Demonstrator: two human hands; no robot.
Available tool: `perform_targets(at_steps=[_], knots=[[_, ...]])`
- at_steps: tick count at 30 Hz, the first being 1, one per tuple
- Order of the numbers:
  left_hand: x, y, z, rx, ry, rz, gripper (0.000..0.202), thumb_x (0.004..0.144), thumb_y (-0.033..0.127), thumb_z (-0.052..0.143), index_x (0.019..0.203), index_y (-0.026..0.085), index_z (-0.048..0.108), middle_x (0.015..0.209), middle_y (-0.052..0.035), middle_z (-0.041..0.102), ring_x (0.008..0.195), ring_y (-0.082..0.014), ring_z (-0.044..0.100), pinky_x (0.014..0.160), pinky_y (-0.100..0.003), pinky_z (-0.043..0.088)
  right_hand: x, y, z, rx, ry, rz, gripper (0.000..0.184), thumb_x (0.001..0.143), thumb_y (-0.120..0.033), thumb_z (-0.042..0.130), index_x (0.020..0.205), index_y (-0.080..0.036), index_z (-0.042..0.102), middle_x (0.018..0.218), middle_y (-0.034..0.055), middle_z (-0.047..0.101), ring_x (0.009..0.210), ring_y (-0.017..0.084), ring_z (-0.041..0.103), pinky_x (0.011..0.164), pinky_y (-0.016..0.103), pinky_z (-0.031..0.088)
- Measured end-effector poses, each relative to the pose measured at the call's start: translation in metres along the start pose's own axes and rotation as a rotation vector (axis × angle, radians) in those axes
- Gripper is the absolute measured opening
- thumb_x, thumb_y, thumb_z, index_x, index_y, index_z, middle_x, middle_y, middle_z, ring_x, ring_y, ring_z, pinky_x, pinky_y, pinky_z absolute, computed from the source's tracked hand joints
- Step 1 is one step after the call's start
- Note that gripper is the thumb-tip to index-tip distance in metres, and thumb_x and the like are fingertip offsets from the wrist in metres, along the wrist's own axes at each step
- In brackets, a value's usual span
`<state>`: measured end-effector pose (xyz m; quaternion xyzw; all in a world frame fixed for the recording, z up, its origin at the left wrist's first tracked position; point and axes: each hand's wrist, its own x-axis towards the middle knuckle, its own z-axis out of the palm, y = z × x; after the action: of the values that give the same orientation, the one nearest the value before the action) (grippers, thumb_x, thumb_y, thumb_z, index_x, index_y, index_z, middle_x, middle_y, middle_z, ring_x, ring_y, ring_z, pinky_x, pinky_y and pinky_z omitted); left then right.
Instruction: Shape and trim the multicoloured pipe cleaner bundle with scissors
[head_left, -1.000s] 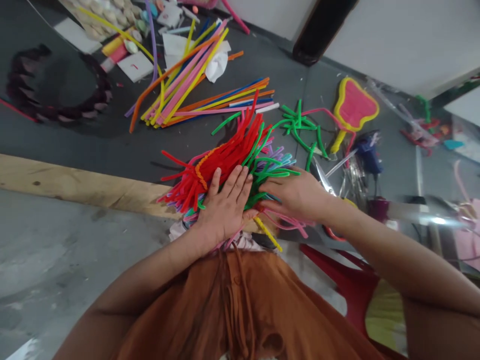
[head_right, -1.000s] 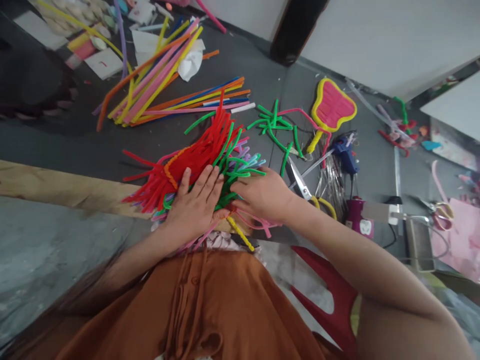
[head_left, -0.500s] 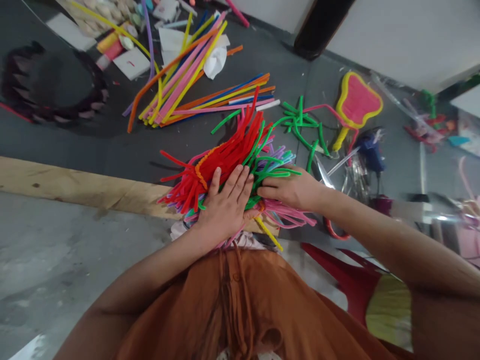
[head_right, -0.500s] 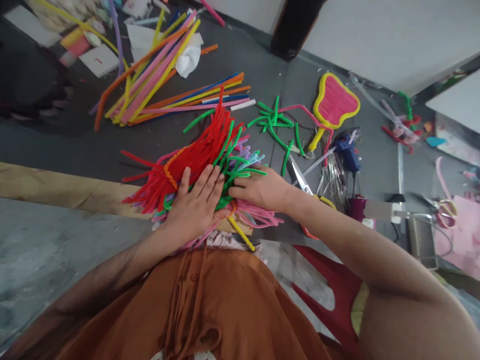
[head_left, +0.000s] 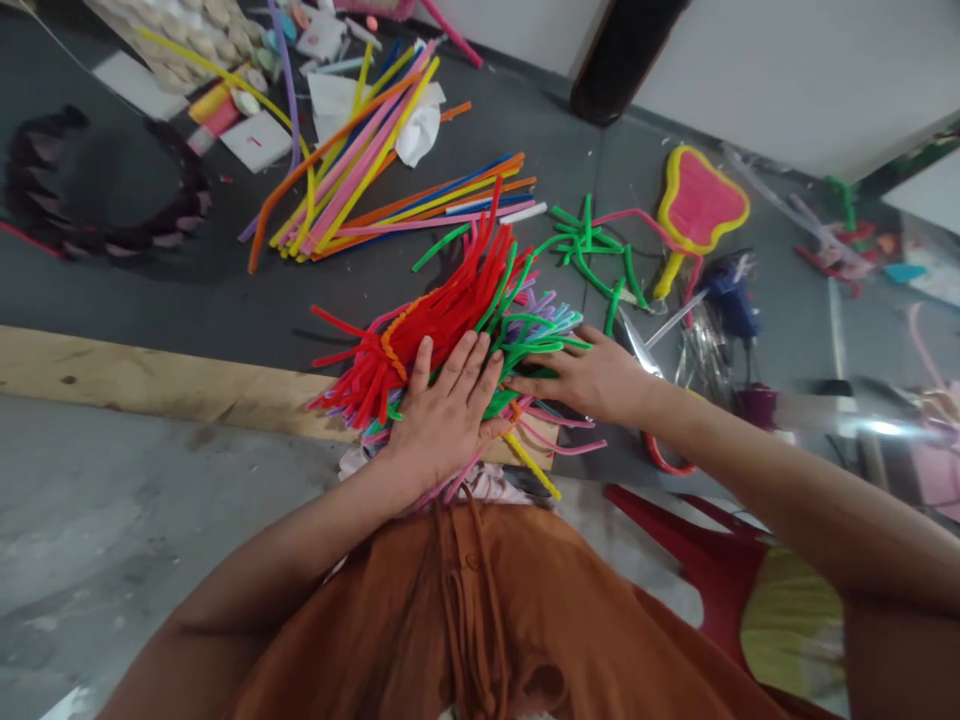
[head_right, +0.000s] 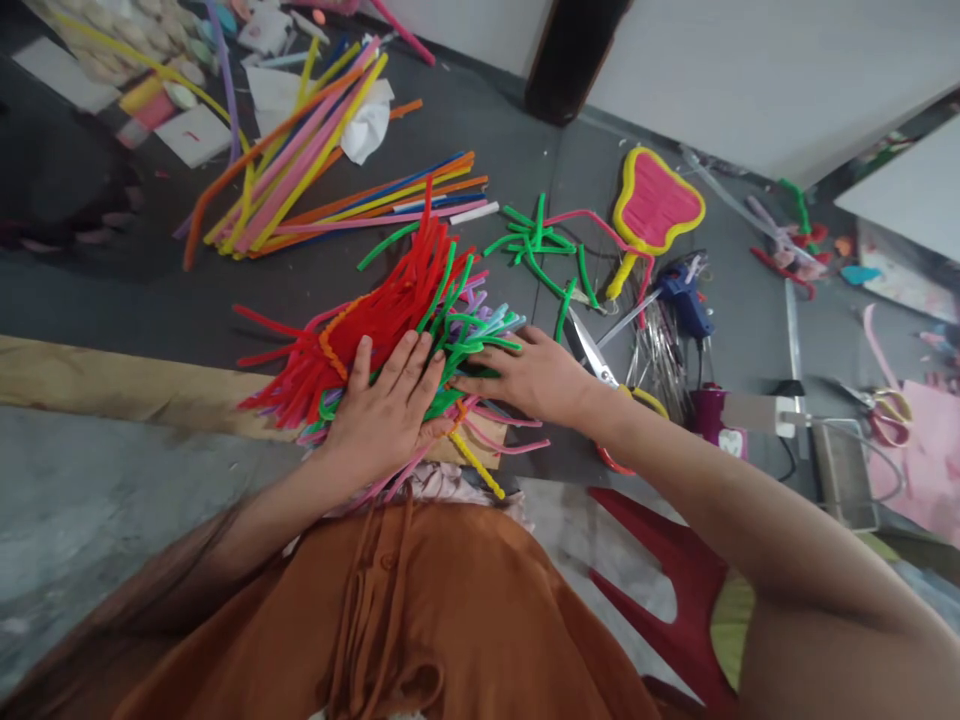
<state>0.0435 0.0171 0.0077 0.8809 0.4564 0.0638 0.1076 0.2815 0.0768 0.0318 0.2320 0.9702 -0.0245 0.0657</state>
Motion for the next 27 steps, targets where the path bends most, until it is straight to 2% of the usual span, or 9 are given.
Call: perform_targets(at_steps=[3, 5, 8, 11, 14, 17, 19, 22, 27], knots=[[0.0, -0.001, 0.002, 0.007, 0.01, 0.002, 0.069, 0.101, 0.052, 0.035, 0.154, 0.007, 0.031, 0.162, -0.0204, 0.027, 0.152, -0.0332, 0.022, 0.12, -0.068, 0.005, -0.005, 0.009, 0.015, 0.013, 0.001, 0.085, 0.042, 0.098, -0.028, 0.054, 0.134, -0.047, 0.057, 0.128, 0.0036, 0.065, 0.109, 0.026, 0.053, 0.087, 0.041, 0.037], [0.0, -0.001, 0.002, 0.021, 0.007, -0.004, 0.071, 0.101, 0.053, 0.035, 0.154, 0.006, 0.031, 0.162, -0.0202, 0.027, 0.153, -0.0325, 0.021, 0.121, -0.067, 0.005, -0.009, 0.01, 0.009, 0.074, -0.006, 0.136, 0.038, 0.098, -0.035, 0.055, 0.134, -0.043, 0.059, 0.126, 0.0046, 0.067, 0.108, 0.026, 0.054, 0.086, 0.041, 0.039], [-0.001, 0.0, 0.002, 0.041, 0.009, -0.018, 0.072, 0.101, 0.053, 0.035, 0.153, 0.004, 0.03, 0.162, -0.0205, 0.027, 0.153, -0.0316, 0.02, 0.121, -0.065, 0.004, -0.022, -0.001, -0.021, 0.148, 0.118, 0.267, 0.033, 0.098, -0.037, 0.054, 0.128, -0.03, 0.064, 0.117, 0.0064, 0.072, 0.103, 0.023, 0.059, 0.085, 0.037, 0.044], [-0.002, 0.0, 0.004, 0.042, 0.029, -0.009, 0.071, 0.101, 0.051, 0.036, 0.153, 0.003, 0.03, 0.162, -0.0211, 0.027, 0.153, -0.0317, 0.019, 0.122, -0.065, 0.003, -0.034, -0.033, -0.058, -0.036, 0.388, 0.439, 0.019, 0.096, -0.024, 0.057, 0.109, -0.024, 0.072, 0.105, 0.0047, 0.076, 0.1, 0.023, 0.063, 0.089, 0.039, 0.046], [-0.004, 0.0, 0.009, 0.048, 0.078, -0.005, 0.07, 0.1, 0.043, 0.039, 0.153, 0.0, 0.027, 0.162, -0.0237, 0.024, 0.153, -0.0337, 0.016, 0.121, -0.065, 0.005, -0.024, -0.072, -0.073, -0.017, 0.456, 0.188, 0.022, 0.095, -0.016, 0.055, 0.112, -0.018, 0.07, 0.111, 0.0053, 0.076, 0.109, 0.023, 0.063, 0.099, 0.041, 0.048], [-0.007, -0.001, 0.014, 0.064, 0.116, -0.039, 0.068, 0.097, 0.035, 0.042, 0.153, -0.001, 0.027, 0.162, -0.0249, 0.022, 0.153, -0.0351, 0.015, 0.122, -0.063, 0.008, 0.009, -0.088, -0.053, 0.115, 0.358, 0.07, 0.04, 0.1, -0.027, 0.048, 0.132, -0.005, 0.059, 0.137, 0.015, 0.064, 0.135, 0.026, 0.05, 0.114, 0.042, 0.04], [-0.007, -0.002, 0.016, 0.062, 0.102, -0.024, 0.067, 0.096, 0.038, 0.045, 0.152, 0.002, 0.033, 0.161, -0.0246, 0.028, 0.153, -0.0352, 0.019, 0.122, -0.063, 0.008, 0.031, -0.079, -0.029, 0.15, 0.28, 0.065, 0.071, 0.098, -0.056, 0.046, 0.143, 0.0, 0.048, 0.15, 0.0226, 0.049, 0.145, 0.032, 0.038, 0.119, 0.05, 0.033], [-0.005, -0.001, 0.013, 0.043, 0.044, -0.019, 0.068, 0.095, 0.046, 0.047, 0.148, 0.006, 0.041, 0.157, -0.0227, 0.038, 0.151, -0.0356, 0.024, 0.122, -0.064, 0.004, 0.048, -0.054, 0.005, 0.222, 0.201, 0.128, 0.102, 0.09, -0.077, 0.036, 0.152, 0.003, 0.03, 0.157, 0.0278, 0.034, 0.151, 0.036, 0.024, 0.122, 0.057, 0.022], [-0.001, 0.002, 0.002, -0.011, 0.029, -0.073, 0.069, 0.097, 0.049, 0.042, 0.15, 0.005, 0.037, 0.157, -0.0215, 0.038, 0.151, -0.0382, 0.023, 0.119, -0.07, 0.007, 0.043, -0.029, 0.032, 0.421, 0.209, 0.185, 0.101, 0.091, -0.078, 0.024, 0.157, -0.001, 0.019, 0.16, 0.0259, 0.028, 0.153, 0.033, 0.017, 0.123, 0.058, 0.019]])
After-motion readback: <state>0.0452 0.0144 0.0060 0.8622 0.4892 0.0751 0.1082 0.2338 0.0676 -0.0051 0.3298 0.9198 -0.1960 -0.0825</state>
